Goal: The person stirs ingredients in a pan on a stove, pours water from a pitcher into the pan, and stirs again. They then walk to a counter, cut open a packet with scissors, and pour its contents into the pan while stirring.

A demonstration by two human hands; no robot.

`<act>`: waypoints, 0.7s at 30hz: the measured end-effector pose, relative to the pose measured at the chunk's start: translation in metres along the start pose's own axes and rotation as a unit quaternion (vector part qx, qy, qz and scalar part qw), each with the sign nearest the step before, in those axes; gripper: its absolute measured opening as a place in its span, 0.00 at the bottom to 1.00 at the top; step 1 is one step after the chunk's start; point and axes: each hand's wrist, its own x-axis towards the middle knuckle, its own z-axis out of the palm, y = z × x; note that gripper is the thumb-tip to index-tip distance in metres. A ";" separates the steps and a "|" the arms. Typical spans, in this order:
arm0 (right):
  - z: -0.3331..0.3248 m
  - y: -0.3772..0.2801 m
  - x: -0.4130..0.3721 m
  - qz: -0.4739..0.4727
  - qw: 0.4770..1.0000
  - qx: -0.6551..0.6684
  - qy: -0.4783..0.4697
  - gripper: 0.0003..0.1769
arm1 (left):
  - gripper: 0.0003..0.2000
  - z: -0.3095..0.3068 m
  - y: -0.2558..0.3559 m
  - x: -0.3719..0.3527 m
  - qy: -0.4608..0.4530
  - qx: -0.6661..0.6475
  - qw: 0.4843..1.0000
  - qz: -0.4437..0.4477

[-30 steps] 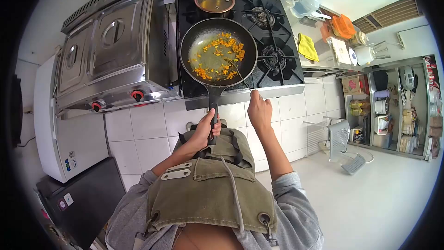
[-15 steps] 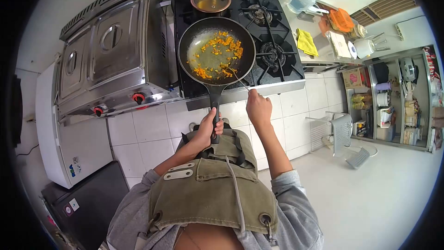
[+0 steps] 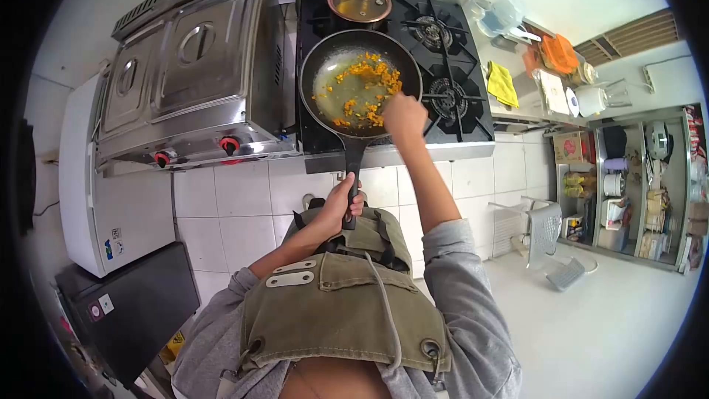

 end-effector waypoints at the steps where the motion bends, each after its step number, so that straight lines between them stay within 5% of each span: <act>1: -0.005 0.002 0.010 0.057 0.998 -0.008 0.039 0.12 | 0.17 0.000 0.000 0.001 -0.003 0.001 1.000 -0.002; 6: 0.006 0.023 0.043 0.095 0.994 0.030 0.051 0.13 | 0.17 0.002 0.001 -0.002 0.004 0.015 1.000 0.006; 9: 0.027 0.024 0.046 -0.026 0.999 0.044 -0.015 0.13 | 0.17 0.001 0.001 -0.001 -0.008 0.012 1.000 0.007; 11: 0.032 0.029 0.049 -0.143 0.969 0.189 -0.075 0.13 | 0.17 0.003 0.001 -0.002 -0.009 0.013 1.000 0.014; 15: -0.011 0.027 0.009 -0.104 0.944 0.298 -0.099 0.11 | 0.16 0.003 0.002 -0.003 -0.001 0.002 1.000 0.001; 21: -0.016 0.049 -0.079 -0.027 0.974 0.218 0.055 0.11 | 0.16 0.004 0.003 -0.003 -0.003 -0.005 1.000 0.005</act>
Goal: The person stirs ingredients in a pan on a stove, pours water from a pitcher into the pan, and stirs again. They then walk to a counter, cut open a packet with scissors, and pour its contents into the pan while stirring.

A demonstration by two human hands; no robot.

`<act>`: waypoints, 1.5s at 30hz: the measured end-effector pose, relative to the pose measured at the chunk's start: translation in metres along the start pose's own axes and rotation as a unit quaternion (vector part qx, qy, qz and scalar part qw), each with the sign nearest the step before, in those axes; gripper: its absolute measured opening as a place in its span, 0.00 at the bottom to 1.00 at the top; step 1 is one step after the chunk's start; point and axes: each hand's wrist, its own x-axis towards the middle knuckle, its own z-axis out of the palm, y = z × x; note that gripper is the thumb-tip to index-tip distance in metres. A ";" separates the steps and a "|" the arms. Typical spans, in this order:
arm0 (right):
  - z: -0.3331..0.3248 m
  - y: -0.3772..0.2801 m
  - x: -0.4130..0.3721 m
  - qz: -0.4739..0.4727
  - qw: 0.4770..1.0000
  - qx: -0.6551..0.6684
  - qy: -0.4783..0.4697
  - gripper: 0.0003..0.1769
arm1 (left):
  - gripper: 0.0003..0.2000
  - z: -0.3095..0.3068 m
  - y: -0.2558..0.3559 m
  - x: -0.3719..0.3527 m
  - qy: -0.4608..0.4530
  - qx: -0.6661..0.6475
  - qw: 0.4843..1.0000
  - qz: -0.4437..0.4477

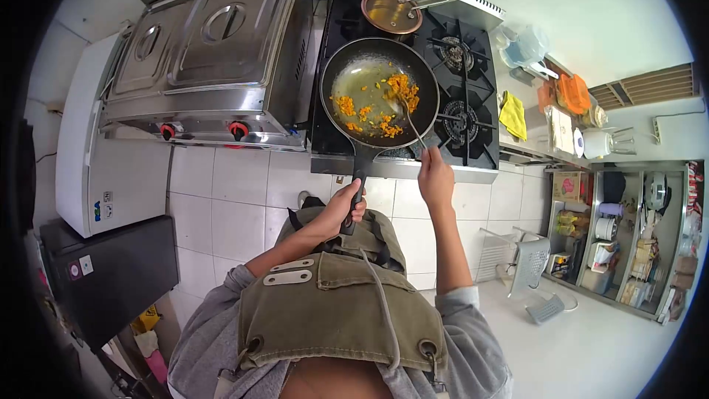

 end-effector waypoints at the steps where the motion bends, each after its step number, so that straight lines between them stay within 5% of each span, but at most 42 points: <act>1: -0.001 0.007 -0.009 0.006 0.999 -0.033 -0.004 0.10 | 0.16 0.001 0.001 0.000 0.000 -0.002 1.000 -0.003; 11: 0.035 -0.051 0.012 -0.055 0.985 -0.106 -0.121 0.11 | 0.16 0.002 -0.008 0.006 0.008 -0.003 1.000 0.004; 19: 0.036 -0.027 0.075 0.124 0.963 -0.240 0.002 0.11 | 0.17 0.003 -0.009 0.005 0.020 0.014 1.000 0.014; 23: 0.048 -0.024 0.082 0.051 0.978 -0.191 -0.073 0.12 | 0.17 0.004 -0.009 0.004 0.018 0.007 1.000 0.013; 28: 0.049 -0.029 0.102 0.111 0.978 -0.175 -0.005 0.12 | 0.17 0.004 -0.007 0.003 0.014 0.007 1.000 0.011; 31: 0.059 -0.020 0.102 0.010 0.978 -0.191 -0.083 0.12 | 0.17 0.005 -0.008 0.004 0.016 0.004 1.000 0.011; 35: 0.084 0.005 0.100 -0.032 0.992 -0.008 -0.119 0.12 | 0.16 0.003 -0.006 0.004 0.005 -0.002 1.000 0.011; 37: 0.101 0.022 0.106 0.111 0.941 0.193 -0.256 0.12 | 0.16 0.003 -0.007 0.004 0.003 -0.005 1.000 0.006; 38: 0.111 0.033 0.107 0.113 0.940 0.193 -0.258 0.12 | 0.17 0.004 -0.007 0.004 0.009 -0.001 1.000 0.011; 40: 0.135 0.061 0.115 -0.090 0.970 -0.049 -0.221 0.11 | 0.17 0.005 -0.009 0.003 0.014 0.004 1.000 0.016; 42: 0.134 0.060 0.121 -0.136 0.969 -0.114 -0.174 0.12 | 0.17 0.006 -0.008 0.004 0.019 0.004 1.000 0.014; 44: 0.084 -0.011 0.109 0.209 0.951 0.096 -0.208 0.19 | 0.17 0.003 -0.008 0.008 0.018 0.002 1.000 0.014; 45: 0.093 -0.008 0.106 0.160 0.966 0.093 -0.182 0.20 | 0.16 0.002 -0.010 0.008 0.019 0.001 1.000 0.009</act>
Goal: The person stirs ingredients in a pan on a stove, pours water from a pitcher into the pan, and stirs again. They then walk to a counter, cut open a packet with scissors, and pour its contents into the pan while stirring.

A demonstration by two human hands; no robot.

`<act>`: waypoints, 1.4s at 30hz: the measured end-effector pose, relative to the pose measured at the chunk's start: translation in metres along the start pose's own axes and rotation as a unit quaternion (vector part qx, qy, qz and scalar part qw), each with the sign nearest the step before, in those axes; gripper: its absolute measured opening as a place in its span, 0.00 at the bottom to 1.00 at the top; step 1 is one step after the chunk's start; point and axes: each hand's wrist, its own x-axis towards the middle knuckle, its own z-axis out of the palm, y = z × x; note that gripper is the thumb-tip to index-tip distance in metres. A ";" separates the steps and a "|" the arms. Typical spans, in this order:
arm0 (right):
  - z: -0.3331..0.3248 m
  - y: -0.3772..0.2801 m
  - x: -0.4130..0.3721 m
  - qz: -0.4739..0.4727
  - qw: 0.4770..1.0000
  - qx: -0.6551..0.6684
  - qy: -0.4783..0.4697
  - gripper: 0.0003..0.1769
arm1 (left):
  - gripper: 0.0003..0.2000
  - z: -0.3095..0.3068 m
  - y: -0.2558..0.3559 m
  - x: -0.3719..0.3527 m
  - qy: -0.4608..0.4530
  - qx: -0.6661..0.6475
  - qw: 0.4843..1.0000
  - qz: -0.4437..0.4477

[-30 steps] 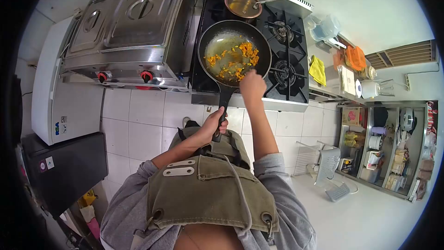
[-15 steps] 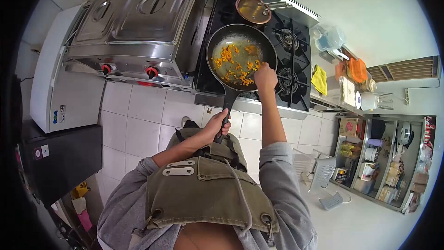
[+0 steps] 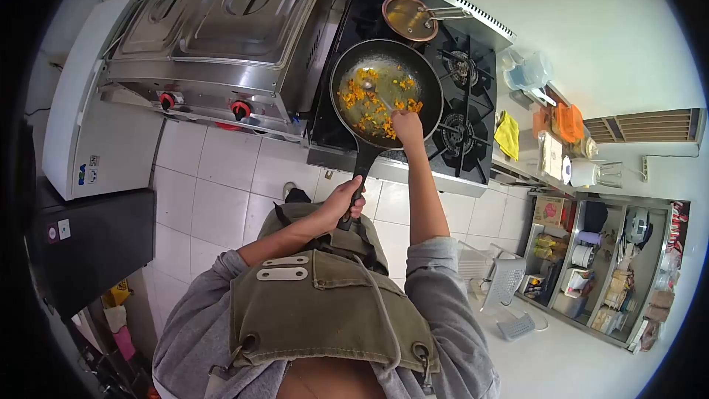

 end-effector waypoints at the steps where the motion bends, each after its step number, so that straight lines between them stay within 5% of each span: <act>1: 0.001 0.007 0.002 0.002 1.000 -0.002 -0.002 0.20 | 0.16 0.000 -0.003 0.000 0.001 -0.003 1.000 -0.002; 3: -0.001 0.016 0.006 -0.040 0.995 -0.088 -0.029 0.20 | 0.16 -0.001 -0.002 0.001 -0.008 -0.002 1.000 0.012; 7: -0.005 0.028 0.021 0.051 0.998 0.034 0.001 0.21 | 0.17 0.001 0.000 -0.002 -0.009 0.003 1.000 0.017; 9: -0.004 0.038 0.032 0.050 0.999 -0.009 -0.004 0.21 | 0.17 0.003 -0.001 -0.003 -0.004 0.004 1.000 0.019; 11: -0.014 0.031 0.036 -0.020 0.999 -0.047 0.001 0.21 | 0.17 0.005 0.001 -0.002 0.007 0.012 1.000 0.013; 15: -0.011 0.035 0.043 0.051 0.996 -0.066 -0.016 0.19 | 0.17 0.003 -0.001 -0.002 -0.001 0.016 1.000 0.015; 17: -0.015 0.039 0.044 0.035 0.998 -0.047 -0.004 0.19 | 0.16 0.003 0.001 -0.002 0.003 0.011 1.000 0.012; 19: -0.012 0.049 0.042 -0.076 0.996 -0.040 -0.037 0.17 | 0.16 0.003 -0.001 -0.001 -0.001 0.005 1.000 0.011; 26: -0.037 0.032 -0.012 -0.115 0.984 -0.132 -0.020 0.19 | 0.16 0.002 -0.003 0.000 -0.005 0.005 1.000 0.009; 31: -0.054 0.014 -0.044 -0.058 0.980 -0.189 -0.037 0.17 | 0.17 0.004 -0.002 0.000 0.006 0.006 1.000 0.013; 37: -0.072 -0.007 -0.061 0.039 0.936 -0.330 0.120 0.17 | 0.17 0.002 -0.003 0.001 -0.008 0.006 1.000 0.009; 42: -0.050 -0.005 -0.060 -0.113 0.904 -0.401 0.097 0.12 | 0.17 0.002 -0.003 0.002 -0.014 -0.002 1.000 0.012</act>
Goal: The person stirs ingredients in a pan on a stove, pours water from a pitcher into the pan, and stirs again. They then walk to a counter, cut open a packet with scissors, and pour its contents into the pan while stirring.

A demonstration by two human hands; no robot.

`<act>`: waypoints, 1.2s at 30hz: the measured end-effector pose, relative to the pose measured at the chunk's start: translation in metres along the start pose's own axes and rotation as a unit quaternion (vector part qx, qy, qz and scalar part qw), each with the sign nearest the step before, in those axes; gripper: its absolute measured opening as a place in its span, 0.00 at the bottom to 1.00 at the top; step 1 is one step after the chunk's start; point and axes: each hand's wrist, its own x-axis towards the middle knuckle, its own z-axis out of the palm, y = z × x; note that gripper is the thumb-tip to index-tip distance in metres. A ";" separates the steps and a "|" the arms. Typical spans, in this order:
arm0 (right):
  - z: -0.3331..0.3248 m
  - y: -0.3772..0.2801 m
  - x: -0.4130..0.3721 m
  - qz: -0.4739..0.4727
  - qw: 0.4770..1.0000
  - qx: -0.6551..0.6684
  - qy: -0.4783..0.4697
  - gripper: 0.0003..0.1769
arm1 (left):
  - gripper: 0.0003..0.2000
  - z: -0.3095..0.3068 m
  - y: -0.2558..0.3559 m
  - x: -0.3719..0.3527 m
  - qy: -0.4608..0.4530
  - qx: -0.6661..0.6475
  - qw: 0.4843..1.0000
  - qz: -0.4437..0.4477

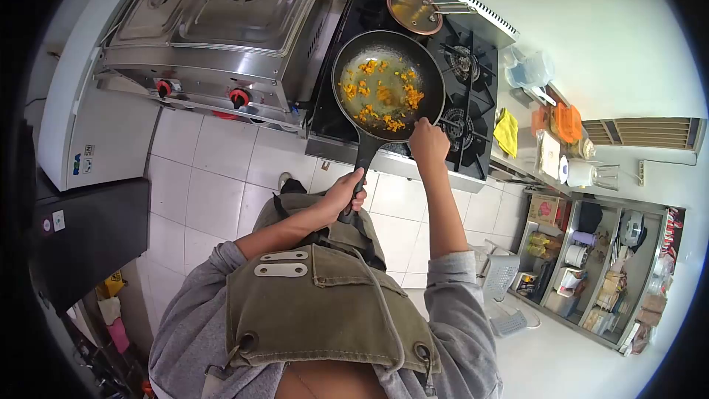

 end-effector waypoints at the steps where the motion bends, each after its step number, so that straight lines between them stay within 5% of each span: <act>1: -0.007 -0.001 0.001 -0.009 1.000 -0.014 0.015 0.11 | 0.17 -0.001 0.000 0.000 -0.004 0.001 1.000 0.000; 5: -0.009 0.023 0.019 0.012 0.997 -0.061 0.053 0.08 | 0.17 0.000 -0.001 -0.001 0.003 0.004 1.000 0.005; 9: -0.025 0.013 -0.012 -0.012 0.994 -0.089 -0.055 0.08 | 0.17 -0.001 0.002 -0.001 0.001 0.005 1.000 0.003; 13: -0.027 0.000 -0.024 -0.058 0.996 0.042 -0.056 0.12 | 0.17 0.000 0.002 -0.004 0.015 0.003 1.000 -0.008; 19: -0.020 0.003 -0.023 0.016 0.994 0.094 -0.059 0.15 | 0.17 -0.001 0.003 -0.002 0.011 0.018 1.000 -0.002; 21: -0.027 0.003 -0.009 -0.005 0.935 0.273 -0.228 0.16 | 0.17 -0.001 0.001 0.000 0.021 0.005 1.000 -0.006; 23: -0.008 0.000 0.004 -0.019 0.936 0.283 -0.208 0.16 | 0.17 0.001 0.002 -0.002 0.020 0.001 1.000 -0.006; 26: 0.020 0.002 0.016 -0.002 0.965 0.259 -0.044 0.17 | 0.17 0.002 0.003 -0.003 0.023 0.012 1.000 0.000; 30: 0.012 0.006 0.030 -0.006 0.941 0.305 -0.147 0.17 | 0.17 0.000 0.003 -0.002 0.011 -0.001 1.000 -0.009; 34: 0.026 0.019 0.044 -0.026 0.968 0.245 -0.050 0.18 | 0.16 0.002 0.002 -0.003 0.021 0.011 1.000 -0.003; 36: 0.027 0.025 0.047 -0.045 0.952 0.280 -0.112 0.18 | 0.16 0.004 0.004 -0.005 0.022 0.012 1.000 -0.006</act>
